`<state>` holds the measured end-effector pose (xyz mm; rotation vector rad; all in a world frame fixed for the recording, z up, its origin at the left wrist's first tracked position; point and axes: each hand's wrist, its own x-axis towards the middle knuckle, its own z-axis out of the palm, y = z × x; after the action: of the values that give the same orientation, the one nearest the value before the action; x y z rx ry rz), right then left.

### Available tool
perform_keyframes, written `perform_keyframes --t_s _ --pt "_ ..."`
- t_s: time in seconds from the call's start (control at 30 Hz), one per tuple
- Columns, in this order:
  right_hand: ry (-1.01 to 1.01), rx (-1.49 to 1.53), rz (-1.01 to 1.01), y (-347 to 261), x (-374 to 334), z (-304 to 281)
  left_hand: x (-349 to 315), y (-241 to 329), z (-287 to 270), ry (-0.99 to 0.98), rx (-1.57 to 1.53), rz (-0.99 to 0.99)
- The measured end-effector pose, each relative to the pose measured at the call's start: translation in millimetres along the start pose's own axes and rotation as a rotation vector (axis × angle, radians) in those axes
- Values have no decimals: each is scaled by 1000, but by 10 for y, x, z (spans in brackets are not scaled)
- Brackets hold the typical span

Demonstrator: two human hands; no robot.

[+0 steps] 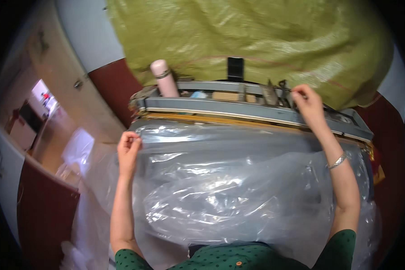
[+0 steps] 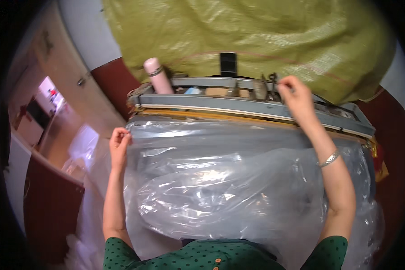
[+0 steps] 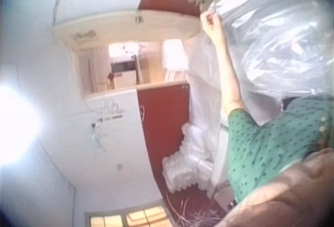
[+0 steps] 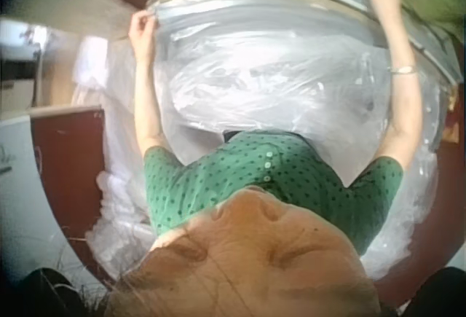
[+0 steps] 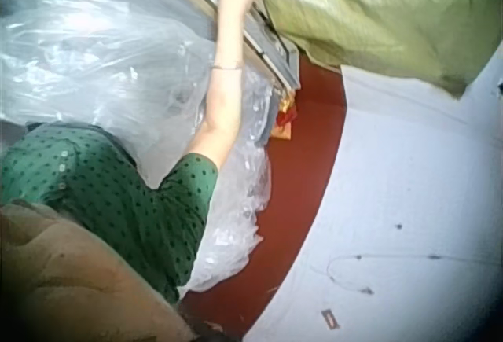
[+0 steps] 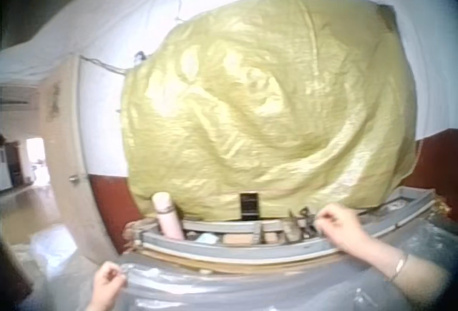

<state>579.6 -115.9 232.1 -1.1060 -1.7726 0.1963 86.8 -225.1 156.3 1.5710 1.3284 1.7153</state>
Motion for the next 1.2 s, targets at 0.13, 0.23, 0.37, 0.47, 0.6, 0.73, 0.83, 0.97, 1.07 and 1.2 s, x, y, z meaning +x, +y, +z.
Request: perform_keyframes --t_s 0.13,0.23,0.37,0.47,0.6,0.73,0.83,0.97,1.07,1.2 --pt "-347 131 -348 -932 -120 1047 -186 309 -98 34 -37 44" --pt "-489 127 -306 -1485 -396 1529 -300 433 -205 57 -10 111" --pt "-765 461 -19 -1373 -747 1805 -443 652 -216 15 23 67" --pt "-625 465 159 -766 -976 1684 -574 660 -359 -455 378 -218" --pt "-282 142 329 596 -1260 740 -1069 284 15 -987 444 -332" --pt "-2 -118 438 1576 -1913 -1054 -1600 133 519 -1174 336 -228" --pt "122 -406 482 2055 -2719 -2509 -1914 84 946 -1207 474 55" --pt "175 -930 492 2542 -3844 -4240 -1802 421 1326 -1177 425 223" --pt "195 -925 596 2506 -4077 -4717 -1079 764 1358 -927 577 439" --pt "232 -992 763 2493 -3344 -3991 -71 1106 1143 -115 852 749"
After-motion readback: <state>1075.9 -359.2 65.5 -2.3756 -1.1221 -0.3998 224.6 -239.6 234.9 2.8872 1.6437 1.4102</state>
